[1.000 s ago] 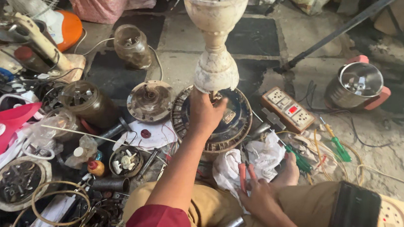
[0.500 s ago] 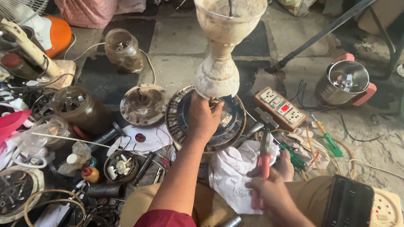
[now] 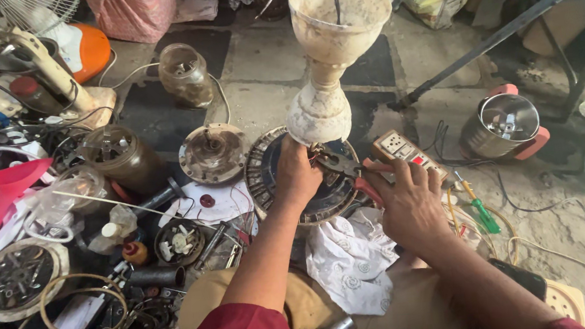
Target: The person disassembles the housing of a ceiling fan motor and cuts a wire using pliers.
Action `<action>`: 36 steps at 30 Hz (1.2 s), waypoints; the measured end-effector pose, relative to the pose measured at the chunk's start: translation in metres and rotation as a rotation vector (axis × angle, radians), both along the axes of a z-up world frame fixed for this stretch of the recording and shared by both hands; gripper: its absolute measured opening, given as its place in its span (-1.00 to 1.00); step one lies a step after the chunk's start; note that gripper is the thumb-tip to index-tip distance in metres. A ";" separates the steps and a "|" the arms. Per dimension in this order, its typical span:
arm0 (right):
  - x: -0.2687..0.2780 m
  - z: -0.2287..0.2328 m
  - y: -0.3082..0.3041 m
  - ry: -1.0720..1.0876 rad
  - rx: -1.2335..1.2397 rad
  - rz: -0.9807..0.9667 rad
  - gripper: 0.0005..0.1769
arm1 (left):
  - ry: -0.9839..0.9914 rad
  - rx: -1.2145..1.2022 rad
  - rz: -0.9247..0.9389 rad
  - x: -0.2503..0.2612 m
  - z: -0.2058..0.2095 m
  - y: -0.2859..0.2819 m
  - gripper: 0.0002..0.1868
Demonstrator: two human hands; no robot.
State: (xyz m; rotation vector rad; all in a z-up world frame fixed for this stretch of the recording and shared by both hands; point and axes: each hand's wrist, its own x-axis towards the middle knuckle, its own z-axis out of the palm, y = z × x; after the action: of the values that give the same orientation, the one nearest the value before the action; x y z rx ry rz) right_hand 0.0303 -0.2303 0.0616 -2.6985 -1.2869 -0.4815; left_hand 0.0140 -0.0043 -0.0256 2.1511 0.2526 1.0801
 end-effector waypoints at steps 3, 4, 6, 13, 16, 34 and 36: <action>-0.004 -0.003 -0.006 0.058 0.027 0.014 -0.19 | 0.007 0.001 0.011 0.000 -0.002 0.003 -0.26; -0.005 -0.004 -0.008 0.080 -0.019 -0.024 -0.15 | -0.027 -0.015 -0.001 0.000 -0.002 0.004 -0.28; -0.005 -0.007 -0.010 0.099 -0.068 -0.065 -0.10 | -0.063 -0.034 -0.014 0.000 -0.002 0.004 -0.29; 0.006 -0.003 0.005 -0.074 0.024 0.014 -0.24 | -0.052 -0.040 -0.007 -0.002 0.007 0.008 -0.31; 0.010 0.006 0.010 -0.082 -0.047 -0.012 -0.22 | -0.053 -0.052 -0.024 -0.004 0.010 0.007 -0.29; 0.028 0.008 0.017 0.439 -0.214 -0.045 -0.27 | -0.086 -0.069 -0.044 -0.004 0.011 0.007 -0.37; 0.036 0.004 0.016 0.824 -0.101 0.008 -0.22 | -0.032 -0.115 -0.055 -0.004 0.012 0.006 -0.43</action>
State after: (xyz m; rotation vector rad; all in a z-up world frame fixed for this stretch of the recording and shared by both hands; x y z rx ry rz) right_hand 0.0664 -0.2143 0.0653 -2.4853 -1.0665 0.6555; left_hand 0.0100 0.0014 -0.0138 2.0261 0.2336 1.0422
